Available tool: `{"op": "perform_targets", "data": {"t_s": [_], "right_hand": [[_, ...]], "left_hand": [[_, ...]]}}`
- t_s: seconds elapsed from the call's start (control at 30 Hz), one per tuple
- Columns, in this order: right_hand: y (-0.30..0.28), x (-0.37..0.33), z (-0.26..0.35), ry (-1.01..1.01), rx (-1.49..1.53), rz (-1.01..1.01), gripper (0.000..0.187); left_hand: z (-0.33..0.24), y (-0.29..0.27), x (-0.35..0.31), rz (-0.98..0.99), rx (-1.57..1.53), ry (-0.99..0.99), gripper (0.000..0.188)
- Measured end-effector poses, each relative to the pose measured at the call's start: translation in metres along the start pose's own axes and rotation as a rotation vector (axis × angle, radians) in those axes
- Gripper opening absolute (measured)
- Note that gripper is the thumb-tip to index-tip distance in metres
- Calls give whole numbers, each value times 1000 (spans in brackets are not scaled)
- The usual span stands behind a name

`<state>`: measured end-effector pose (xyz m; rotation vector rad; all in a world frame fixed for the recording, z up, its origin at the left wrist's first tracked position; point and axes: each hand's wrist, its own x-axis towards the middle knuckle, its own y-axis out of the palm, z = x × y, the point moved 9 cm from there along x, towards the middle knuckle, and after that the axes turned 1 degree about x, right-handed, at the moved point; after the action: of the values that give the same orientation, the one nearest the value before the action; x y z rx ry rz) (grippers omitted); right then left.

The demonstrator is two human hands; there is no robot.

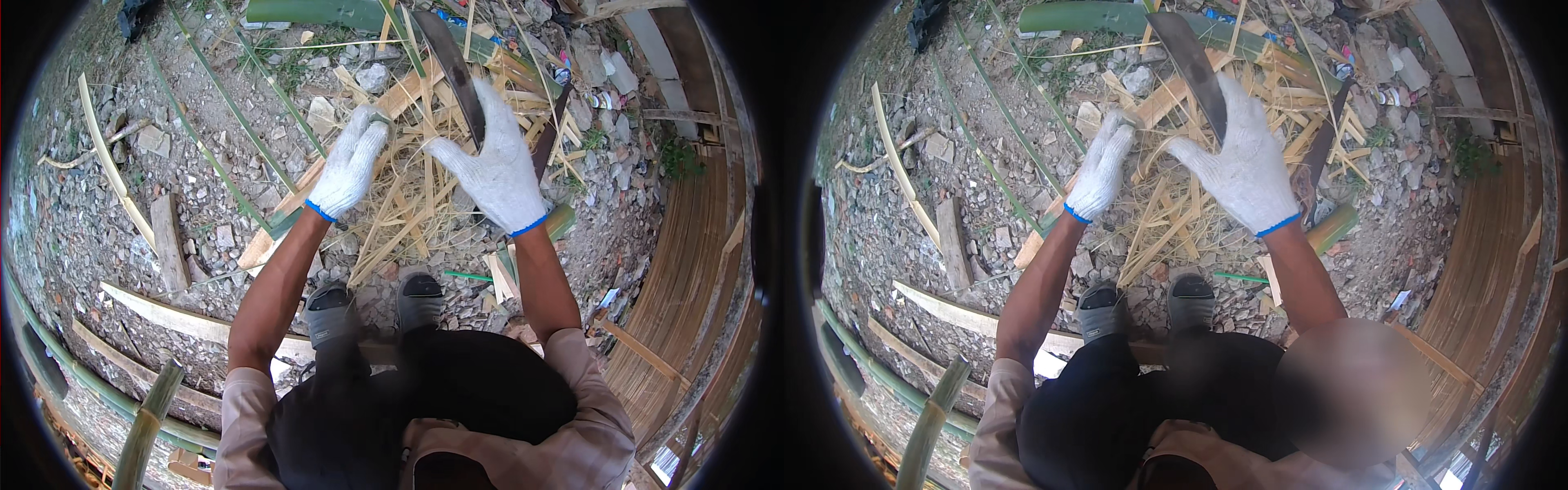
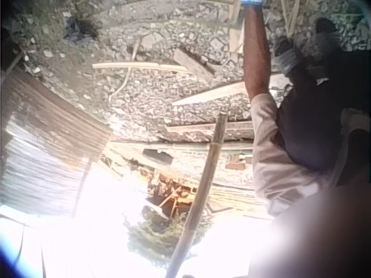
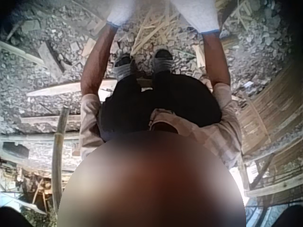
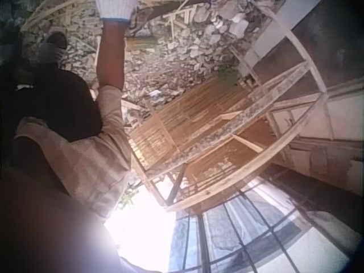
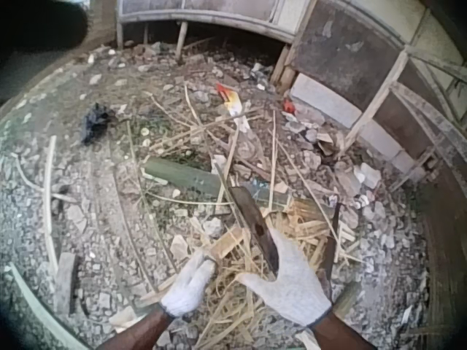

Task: Weaving thin strips of bamboo into a frame and using a machete to shave or split strips for fitting.

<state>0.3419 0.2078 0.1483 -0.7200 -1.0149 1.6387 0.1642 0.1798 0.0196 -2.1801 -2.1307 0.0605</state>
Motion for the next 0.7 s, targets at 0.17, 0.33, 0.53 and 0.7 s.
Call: {"op": "perform_targets", "data": {"t_s": [0.17, 0.33, 0.53, 0.7], "right_hand": [[1, -3, -23, 253, 442, 177, 76], [9, 1, -49, 75, 138, 163, 74], [44, -6, -55, 316, 617, 292, 72], [40, -2, -77, 487, 825, 257, 61]], "left_hand": [[-1, -2, 1, -5, 55, 5, 39], [-13, 2, 7, 52, 110, 59, 38], [-39, -18, 0, -78, 99, 100, 34], [-75, -8, 2, -46, 31, 142, 34]]}}
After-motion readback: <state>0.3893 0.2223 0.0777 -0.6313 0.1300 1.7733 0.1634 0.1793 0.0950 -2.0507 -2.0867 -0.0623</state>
